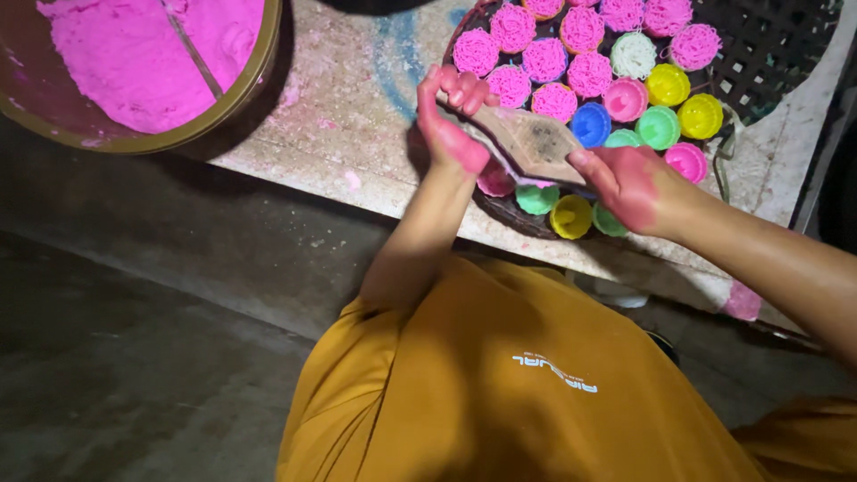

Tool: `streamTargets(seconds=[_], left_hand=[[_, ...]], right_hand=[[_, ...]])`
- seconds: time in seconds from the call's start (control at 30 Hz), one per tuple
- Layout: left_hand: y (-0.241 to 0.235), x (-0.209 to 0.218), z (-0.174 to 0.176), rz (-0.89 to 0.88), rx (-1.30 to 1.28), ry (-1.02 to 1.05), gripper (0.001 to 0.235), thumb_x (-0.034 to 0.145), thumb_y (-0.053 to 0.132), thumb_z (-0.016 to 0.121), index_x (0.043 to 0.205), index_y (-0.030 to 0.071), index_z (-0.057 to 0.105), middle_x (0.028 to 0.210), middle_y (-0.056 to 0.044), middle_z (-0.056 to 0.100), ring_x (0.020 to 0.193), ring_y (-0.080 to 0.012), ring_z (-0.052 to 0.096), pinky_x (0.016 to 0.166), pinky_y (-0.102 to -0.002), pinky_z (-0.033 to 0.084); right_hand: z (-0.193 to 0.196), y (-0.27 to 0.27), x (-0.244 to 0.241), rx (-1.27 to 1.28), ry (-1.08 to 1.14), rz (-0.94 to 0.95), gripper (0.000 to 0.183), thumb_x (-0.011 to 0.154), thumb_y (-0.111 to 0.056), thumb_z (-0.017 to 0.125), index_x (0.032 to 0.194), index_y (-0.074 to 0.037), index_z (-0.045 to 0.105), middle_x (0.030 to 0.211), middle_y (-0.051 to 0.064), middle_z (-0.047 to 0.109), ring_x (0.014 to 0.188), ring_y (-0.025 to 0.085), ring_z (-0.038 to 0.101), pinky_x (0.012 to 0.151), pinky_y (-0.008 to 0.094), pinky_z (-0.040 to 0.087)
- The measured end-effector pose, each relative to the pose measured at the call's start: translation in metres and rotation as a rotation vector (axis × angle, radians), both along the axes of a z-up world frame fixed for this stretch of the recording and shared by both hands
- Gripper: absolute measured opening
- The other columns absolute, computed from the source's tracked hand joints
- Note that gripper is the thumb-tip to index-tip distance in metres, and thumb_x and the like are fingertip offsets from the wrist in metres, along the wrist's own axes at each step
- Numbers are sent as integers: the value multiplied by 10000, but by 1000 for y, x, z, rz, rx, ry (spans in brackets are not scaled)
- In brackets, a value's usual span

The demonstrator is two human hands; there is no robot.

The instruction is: The person scoops pink paste from a large bowl and repeatedly fills small plastic molds arranged in a basket using a handheld metal mold-filling tool. The filled molds are placed in a basket alongside other colorful finished items.

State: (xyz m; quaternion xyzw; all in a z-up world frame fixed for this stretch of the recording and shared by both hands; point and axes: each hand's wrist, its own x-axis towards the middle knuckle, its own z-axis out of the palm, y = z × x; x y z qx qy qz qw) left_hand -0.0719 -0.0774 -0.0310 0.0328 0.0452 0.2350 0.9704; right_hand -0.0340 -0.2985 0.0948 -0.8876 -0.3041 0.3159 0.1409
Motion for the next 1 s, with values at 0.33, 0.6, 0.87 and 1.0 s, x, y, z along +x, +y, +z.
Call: streamTargets(seconds=[0.33, 0.6, 0.87, 1.0], left_hand=[[17, -6, 6, 35, 93, 13, 291, 982, 324, 556, 764, 183, 424, 623, 62, 343, 558, -102, 341, 640, -330, 404], [-2, 11, 2, 51, 19, 80, 330, 938, 280, 559, 676, 202, 375, 575, 66, 331, 515, -98, 318, 582, -310, 359], [20, -3, -26, 0, 871, 117, 395, 1104, 456, 546, 1189, 70, 536, 1031, -34, 564, 937, -120, 516, 892, -348, 410], [19, -38, -64, -634, 1018, 446, 819, 920, 684, 320, 1543, 157, 248, 990, -57, 630, 608, -105, 568, 525, -281, 424]], right_hand=[[-9, 11, -18, 177, -26, -7, 493, 1074, -426, 399, 955, -2, 621, 784, 279, 623, 727, 471, 605, 672, 539, 456], [-9, -3, 3, 42, -85, -16, 519, 1080, -436, 387, 877, -27, 633, 731, 237, 622, 672, 434, 600, 649, 532, 447], [-37, -26, 12, 313, -33, -36, 537, 1099, -432, 422, 802, 0, 535, 620, 117, 506, 580, 225, 512, 576, 407, 427], [-46, -43, 15, 402, 35, -102, 492, 1079, -425, 428, 821, -18, 531, 597, 68, 485, 558, 167, 489, 530, 368, 412]])
